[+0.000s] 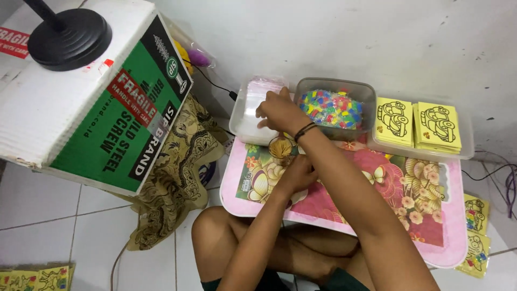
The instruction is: The person decorates small yellow cards by applying multi-colored adhesive dots onto printed designs including a fish and a car, then places the finished items into small plastic bags.
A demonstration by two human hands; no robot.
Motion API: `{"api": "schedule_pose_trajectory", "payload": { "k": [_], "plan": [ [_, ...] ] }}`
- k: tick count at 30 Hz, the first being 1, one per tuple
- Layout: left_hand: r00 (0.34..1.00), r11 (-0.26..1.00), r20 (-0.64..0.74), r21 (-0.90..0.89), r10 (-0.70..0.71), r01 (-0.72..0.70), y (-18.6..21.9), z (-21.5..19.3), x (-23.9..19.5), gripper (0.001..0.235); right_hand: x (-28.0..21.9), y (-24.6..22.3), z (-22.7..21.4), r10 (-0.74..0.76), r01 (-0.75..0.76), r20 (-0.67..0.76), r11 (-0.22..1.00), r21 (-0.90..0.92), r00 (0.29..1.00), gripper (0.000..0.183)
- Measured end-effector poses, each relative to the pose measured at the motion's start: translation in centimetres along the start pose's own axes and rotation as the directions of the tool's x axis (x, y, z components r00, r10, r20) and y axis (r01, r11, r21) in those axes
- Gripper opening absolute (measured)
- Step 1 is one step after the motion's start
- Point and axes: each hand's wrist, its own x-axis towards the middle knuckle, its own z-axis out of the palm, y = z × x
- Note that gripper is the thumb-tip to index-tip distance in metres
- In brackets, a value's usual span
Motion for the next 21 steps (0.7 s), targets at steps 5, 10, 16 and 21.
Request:
{"api": "schedule_pose_trajectory", "payload": {
  "k": [5, 10, 16, 21],
  "plan": [
    [1.0, 0.999, -0.002, -0.047, 0.016, -0.016, 1.5, -1.2, 0.6, 0.017, 1.1, -0.6, 1.2, 0.035, -0.056, 0.136, 0.987, 0.154, 0.99, 0.018],
    [1.0, 0.999, 0.021, -0.038, 0.009, -0.008, 1.5, -1.1, 0.0, 0.02, 0.2, -0.6, 0.1, 0.073, -0.088, 0.094, 0.982, 0.167, 0.993, 0.011],
    [0.999, 0.996, 0.025, -0.081, 0.037, -0.035, 4.1, -2.0, 0.0, 0.016, -4.7, 0.8, -4.6, 0.084, 0.003, -0.182, 0.904, 0.428, 0.98, 0.009],
    [0.996, 0.995, 0.041, -0.051, -0.082, 0.084, 3.6, -1.5, 0.1, 0.025, -11.8, 4.0, -3.7, 0.493, 0.124, -0.355, 0.441, 0.889, 0.794, 0.017]
  ]
}}
